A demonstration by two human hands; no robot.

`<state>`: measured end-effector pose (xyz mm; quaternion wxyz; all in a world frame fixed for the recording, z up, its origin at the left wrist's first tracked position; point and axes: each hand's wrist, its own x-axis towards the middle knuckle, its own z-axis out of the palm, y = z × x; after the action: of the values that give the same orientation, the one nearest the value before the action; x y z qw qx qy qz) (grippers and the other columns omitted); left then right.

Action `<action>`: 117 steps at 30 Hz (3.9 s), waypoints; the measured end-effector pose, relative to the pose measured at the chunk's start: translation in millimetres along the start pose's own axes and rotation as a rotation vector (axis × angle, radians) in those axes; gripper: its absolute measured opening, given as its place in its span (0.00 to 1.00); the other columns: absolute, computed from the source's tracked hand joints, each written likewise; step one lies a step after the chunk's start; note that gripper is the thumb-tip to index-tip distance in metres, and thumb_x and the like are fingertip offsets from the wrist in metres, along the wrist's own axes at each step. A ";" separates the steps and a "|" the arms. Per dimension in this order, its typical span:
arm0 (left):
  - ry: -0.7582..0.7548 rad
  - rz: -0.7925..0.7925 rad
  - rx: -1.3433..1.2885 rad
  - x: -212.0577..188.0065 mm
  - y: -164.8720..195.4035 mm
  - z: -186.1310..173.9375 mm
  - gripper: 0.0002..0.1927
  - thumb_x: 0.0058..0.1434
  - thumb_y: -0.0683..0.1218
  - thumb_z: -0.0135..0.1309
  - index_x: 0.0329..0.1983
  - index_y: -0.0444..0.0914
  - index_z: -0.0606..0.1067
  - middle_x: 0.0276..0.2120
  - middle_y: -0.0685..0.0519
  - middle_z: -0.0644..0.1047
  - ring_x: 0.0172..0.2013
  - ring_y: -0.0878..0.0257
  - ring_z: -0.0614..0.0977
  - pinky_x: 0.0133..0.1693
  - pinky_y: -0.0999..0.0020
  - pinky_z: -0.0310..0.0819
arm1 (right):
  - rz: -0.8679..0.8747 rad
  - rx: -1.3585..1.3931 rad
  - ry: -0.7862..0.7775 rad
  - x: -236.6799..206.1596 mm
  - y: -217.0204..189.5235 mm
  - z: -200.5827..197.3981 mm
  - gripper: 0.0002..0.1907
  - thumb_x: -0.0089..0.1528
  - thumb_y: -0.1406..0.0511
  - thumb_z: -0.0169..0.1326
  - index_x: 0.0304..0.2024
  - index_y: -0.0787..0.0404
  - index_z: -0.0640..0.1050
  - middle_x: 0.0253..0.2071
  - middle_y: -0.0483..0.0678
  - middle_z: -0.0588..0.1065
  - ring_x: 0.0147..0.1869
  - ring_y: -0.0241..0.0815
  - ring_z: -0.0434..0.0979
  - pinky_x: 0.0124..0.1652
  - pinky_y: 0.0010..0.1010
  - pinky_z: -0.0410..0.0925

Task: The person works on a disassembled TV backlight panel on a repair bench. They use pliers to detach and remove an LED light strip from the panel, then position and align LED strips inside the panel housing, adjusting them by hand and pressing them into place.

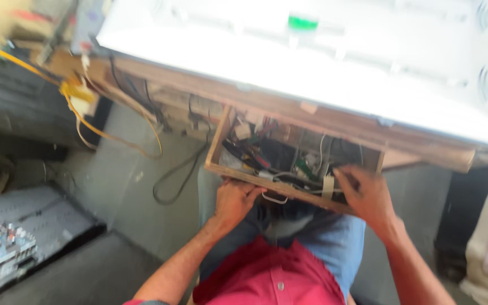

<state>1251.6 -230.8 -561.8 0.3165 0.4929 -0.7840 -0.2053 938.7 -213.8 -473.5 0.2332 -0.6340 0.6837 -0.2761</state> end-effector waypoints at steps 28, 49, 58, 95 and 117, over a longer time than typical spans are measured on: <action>0.692 0.197 -0.259 104.9 30.4 -215.0 0.03 0.70 0.37 0.56 0.39 0.33 0.78 0.32 0.52 0.81 0.30 0.68 0.81 0.33 0.72 0.74 | -0.385 -0.091 0.474 11.7 -61.8 -178.8 0.06 0.69 0.69 0.58 0.48 0.63 0.82 0.28 0.46 0.79 0.31 0.31 0.80 0.33 0.20 0.69; 0.285 0.530 0.002 234.9 108.9 -250.9 0.07 0.68 0.40 0.61 0.34 0.34 0.78 0.26 0.51 0.79 0.26 0.60 0.80 0.28 0.65 0.70 | -0.364 -0.342 0.201 131.1 -95.6 -223.1 0.07 0.64 0.65 0.60 0.43 0.61 0.83 0.31 0.51 0.81 0.31 0.40 0.82 0.33 0.32 0.73; 0.141 0.522 0.100 307.3 117.2 -223.0 0.13 0.69 0.47 0.60 0.30 0.36 0.80 0.26 0.52 0.80 0.23 0.61 0.80 0.27 0.66 0.73 | -0.272 -0.364 0.159 144.6 -88.4 -237.0 0.07 0.64 0.64 0.60 0.43 0.59 0.83 0.27 0.50 0.81 0.26 0.41 0.81 0.29 0.33 0.72; -0.472 0.313 0.364 359.0 150.3 -115.1 0.19 0.71 0.51 0.46 0.61 0.39 0.69 0.57 0.47 0.73 0.59 0.52 0.73 0.62 0.55 0.65 | -0.499 -0.711 -0.081 225.7 -52.8 -195.4 0.09 0.67 0.67 0.53 0.44 0.62 0.83 0.43 0.54 0.81 0.51 0.51 0.81 0.48 0.44 0.74; -0.589 0.239 0.595 445.0 87.4 -36.6 0.28 0.71 0.54 0.44 0.73 0.43 0.60 0.74 0.42 0.54 0.71 0.45 0.59 0.66 0.47 0.57 | -0.660 -0.772 -0.060 376.0 -63.1 -123.5 0.05 0.68 0.69 0.52 0.39 0.64 0.78 0.42 0.51 0.78 0.45 0.50 0.81 0.44 0.41 0.74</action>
<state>1081.4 -595.4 -349.5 -0.0550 0.3888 -0.9175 -0.0640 869.9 -580.8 -328.1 -0.0980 -0.8640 0.4919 -0.0440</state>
